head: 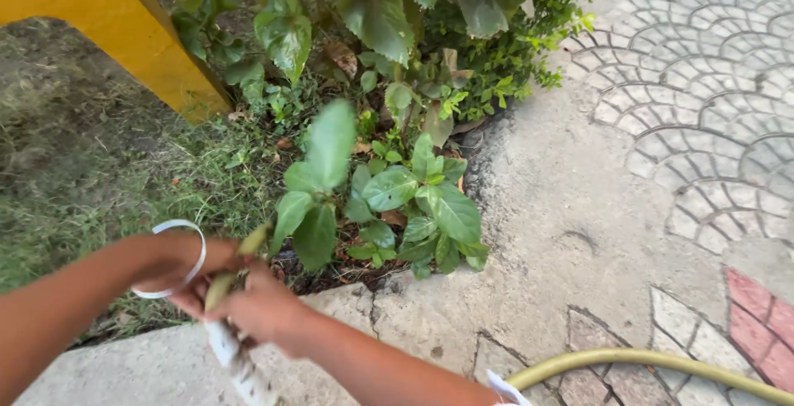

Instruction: Repairing a leak in a garden hose by wrapping it with tape or a sealant wrap.

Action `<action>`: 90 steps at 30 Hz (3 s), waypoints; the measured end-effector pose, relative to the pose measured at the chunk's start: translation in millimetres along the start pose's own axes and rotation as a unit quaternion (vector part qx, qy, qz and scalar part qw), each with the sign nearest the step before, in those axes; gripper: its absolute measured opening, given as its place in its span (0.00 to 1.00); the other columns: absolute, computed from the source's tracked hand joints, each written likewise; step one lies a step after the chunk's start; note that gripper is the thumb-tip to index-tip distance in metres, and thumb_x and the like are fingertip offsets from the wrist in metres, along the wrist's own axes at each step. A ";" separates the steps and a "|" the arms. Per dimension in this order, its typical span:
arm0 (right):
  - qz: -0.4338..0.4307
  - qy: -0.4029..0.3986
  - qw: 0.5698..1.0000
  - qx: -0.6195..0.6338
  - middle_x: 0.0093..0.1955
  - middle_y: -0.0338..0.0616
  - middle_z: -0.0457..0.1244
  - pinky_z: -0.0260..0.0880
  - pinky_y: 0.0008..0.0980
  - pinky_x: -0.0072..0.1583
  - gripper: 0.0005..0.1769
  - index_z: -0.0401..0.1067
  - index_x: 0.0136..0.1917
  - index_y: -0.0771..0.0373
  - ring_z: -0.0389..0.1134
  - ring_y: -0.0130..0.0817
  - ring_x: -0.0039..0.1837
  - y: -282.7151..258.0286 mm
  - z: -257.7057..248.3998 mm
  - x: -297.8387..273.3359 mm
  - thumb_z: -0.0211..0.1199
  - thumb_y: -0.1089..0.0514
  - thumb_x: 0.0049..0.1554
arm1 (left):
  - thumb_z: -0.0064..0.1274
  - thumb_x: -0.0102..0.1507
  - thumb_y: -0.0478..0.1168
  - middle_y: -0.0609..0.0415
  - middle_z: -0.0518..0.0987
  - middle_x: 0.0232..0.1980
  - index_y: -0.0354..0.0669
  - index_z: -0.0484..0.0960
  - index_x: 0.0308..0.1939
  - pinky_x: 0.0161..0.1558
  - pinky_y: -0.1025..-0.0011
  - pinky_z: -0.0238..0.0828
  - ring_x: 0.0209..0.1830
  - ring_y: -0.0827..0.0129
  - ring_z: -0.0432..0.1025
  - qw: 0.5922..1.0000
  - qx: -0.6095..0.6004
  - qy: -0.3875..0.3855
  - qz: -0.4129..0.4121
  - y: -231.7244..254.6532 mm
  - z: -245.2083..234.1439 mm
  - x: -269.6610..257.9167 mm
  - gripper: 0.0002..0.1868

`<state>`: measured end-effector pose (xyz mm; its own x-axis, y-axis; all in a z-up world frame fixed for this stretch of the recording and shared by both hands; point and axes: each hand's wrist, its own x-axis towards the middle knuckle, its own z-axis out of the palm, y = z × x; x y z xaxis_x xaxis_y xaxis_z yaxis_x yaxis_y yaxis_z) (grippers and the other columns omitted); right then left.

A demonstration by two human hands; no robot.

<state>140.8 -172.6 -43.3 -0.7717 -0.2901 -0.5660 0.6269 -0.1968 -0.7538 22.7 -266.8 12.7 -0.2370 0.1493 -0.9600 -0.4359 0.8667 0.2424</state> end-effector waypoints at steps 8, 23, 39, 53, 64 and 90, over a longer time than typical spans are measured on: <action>-0.001 0.029 0.999 0.034 0.59 0.47 0.65 0.74 0.42 0.47 0.49 0.28 0.80 0.51 0.71 0.38 0.51 56.0 2.3 -12.0 0.56 0.67 0.58 | 0.40 0.71 0.51 0.45 0.80 0.46 0.63 0.62 0.66 0.33 0.57 0.77 0.34 0.56 0.78 0.996 0.079 0.041 0.030 -26.3 45.8 54.1 0.19; -0.085 0.138 0.983 -0.081 0.69 0.47 0.62 0.72 0.41 0.55 0.41 0.41 0.82 0.55 0.68 0.35 0.63 26.7 -17.5 -37.0 0.51 0.67 0.60 | 0.43 0.69 0.57 0.52 0.83 0.42 0.72 0.60 0.68 0.41 0.58 0.77 0.34 0.62 0.78 0.989 0.064 0.078 0.108 6.4 46.8 45.1 0.24; -0.011 0.144 0.990 -0.002 0.42 0.48 0.65 0.74 0.36 0.38 0.25 0.60 0.74 0.57 0.68 0.34 0.37 15.6 -41.8 -9.2 0.46 0.62 0.63 | 0.34 0.70 0.66 0.53 0.86 0.47 0.52 0.75 0.64 0.34 0.61 0.77 0.33 0.65 0.84 0.966 0.248 0.069 0.034 13.9 8.5 54.5 0.31; 0.001 0.202 0.977 -0.065 0.41 0.52 0.63 0.74 0.40 0.37 0.27 0.56 0.75 0.60 0.68 0.38 0.36 -14.1 -77.1 -19.0 0.44 0.64 0.63 | 0.35 0.72 0.60 0.49 0.87 0.47 0.45 0.80 0.58 0.35 0.59 0.76 0.35 0.62 0.82 0.887 0.424 0.141 0.116 36.9 4.6 22.0 0.28; 0.039 0.273 0.953 -0.129 0.41 0.55 0.65 0.74 0.41 0.34 0.16 0.64 0.63 0.71 0.68 0.41 0.33 -16.8 -84.7 -19.3 0.48 0.65 0.62 | 0.49 0.67 0.58 0.49 0.77 0.64 0.58 0.73 0.69 0.64 0.54 0.70 0.65 0.52 0.72 0.762 0.591 0.215 0.154 26.3 8.1 -13.0 0.27; -0.208 0.453 0.771 -0.396 0.60 0.55 0.68 0.71 0.40 0.60 0.23 0.73 0.60 0.63 0.71 0.48 0.61 -327.9 -109.8 30.9 0.67 0.55 0.51 | 0.47 0.70 0.43 0.42 0.76 0.55 0.49 0.53 0.74 0.45 0.56 0.73 0.45 0.52 0.72 0.616 -0.186 0.185 0.743 179.7 61.5 5.2 0.31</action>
<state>-100.4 -14.2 149.8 -0.8717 0.4875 0.0495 0.3192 0.6414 -0.6977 -3.5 -81.0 42.6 -0.7664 0.4673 0.4408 0.3477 -0.2751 0.8963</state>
